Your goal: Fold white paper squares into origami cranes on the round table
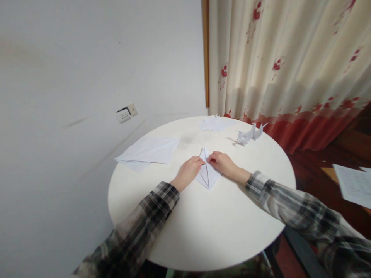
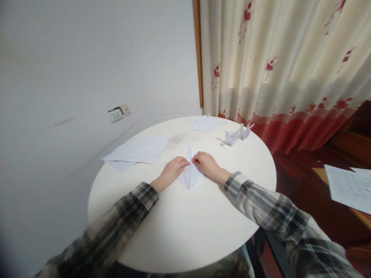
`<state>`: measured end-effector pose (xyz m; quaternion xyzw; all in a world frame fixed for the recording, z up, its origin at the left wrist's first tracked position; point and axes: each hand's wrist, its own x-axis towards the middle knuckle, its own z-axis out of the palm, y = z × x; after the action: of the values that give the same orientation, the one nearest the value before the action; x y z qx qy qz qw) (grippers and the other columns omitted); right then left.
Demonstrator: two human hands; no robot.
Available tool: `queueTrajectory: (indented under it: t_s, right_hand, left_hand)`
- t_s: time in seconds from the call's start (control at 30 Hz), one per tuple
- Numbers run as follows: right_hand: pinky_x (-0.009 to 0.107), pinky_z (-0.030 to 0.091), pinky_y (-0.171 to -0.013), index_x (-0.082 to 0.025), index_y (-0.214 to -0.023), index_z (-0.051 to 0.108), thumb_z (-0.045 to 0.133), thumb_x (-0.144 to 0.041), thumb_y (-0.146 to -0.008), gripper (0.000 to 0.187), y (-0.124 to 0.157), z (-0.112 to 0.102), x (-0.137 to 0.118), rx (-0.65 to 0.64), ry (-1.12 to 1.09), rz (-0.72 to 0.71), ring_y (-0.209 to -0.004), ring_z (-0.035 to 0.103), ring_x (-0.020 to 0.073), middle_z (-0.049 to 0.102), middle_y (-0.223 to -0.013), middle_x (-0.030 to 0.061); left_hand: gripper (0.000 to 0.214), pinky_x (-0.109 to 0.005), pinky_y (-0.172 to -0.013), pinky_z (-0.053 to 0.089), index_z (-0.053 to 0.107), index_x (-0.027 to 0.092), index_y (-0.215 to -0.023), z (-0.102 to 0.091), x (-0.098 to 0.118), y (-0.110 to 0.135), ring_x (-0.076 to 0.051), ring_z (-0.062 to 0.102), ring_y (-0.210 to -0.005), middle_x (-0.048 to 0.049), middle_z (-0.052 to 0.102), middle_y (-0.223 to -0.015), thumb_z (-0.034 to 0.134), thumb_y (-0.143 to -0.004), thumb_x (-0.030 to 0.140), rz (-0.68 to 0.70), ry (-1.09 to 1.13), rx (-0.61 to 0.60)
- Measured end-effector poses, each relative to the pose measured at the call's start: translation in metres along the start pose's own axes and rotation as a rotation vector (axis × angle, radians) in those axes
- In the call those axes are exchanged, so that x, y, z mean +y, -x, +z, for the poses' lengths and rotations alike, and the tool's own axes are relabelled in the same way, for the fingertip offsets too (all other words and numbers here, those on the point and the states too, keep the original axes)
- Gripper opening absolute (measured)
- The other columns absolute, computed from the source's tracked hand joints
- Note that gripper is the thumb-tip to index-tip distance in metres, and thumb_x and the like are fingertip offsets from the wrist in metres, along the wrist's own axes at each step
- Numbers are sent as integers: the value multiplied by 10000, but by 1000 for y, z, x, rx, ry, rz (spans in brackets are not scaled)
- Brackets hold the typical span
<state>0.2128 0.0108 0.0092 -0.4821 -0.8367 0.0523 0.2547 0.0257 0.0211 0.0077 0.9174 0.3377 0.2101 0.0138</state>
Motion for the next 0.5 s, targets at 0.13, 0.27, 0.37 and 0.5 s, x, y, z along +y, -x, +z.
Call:
queueTrajectory:
  t_s: [0.13,0.27,0.37,0.5]
  right_hand:
    - [220,366,-716,-141,-861,632,469,-115,-812,172,2,-2,-5,-43,83,-108,-781,511,125,579,-801,51]
    - [247,369,-712,-134,-955,616,438,-106,-821,224,8,-4,-10,-99,223,-186,-806,482,150,557,-839,75]
    - [264,376,-715,-117,-1021,578,433,-99,-814,253,13,-4,-13,-124,303,-230,-855,452,178,538,-901,92]
    - [281,373,-715,-125,-1014,569,432,-115,-818,239,15,-5,-16,-140,359,-216,-864,439,193,525,-914,94]
  left_hand:
    - [220,-258,-820,422,604,184,-971,0,0,0,-148,514,-911,-25,588,-941,455,-823,119,18,-105,-69]
    - [220,-254,-764,433,591,191,-991,0,1,1,-156,522,-900,-34,575,-941,413,-862,182,21,-233,-124]
    - [230,-267,-732,439,570,177,-1011,0,5,1,-170,532,-878,-48,566,-927,386,-874,191,15,-345,-151]
    - [236,-285,-686,443,537,155,-1042,-4,16,0,-187,549,-828,-77,553,-903,393,-856,135,-35,-477,-203]
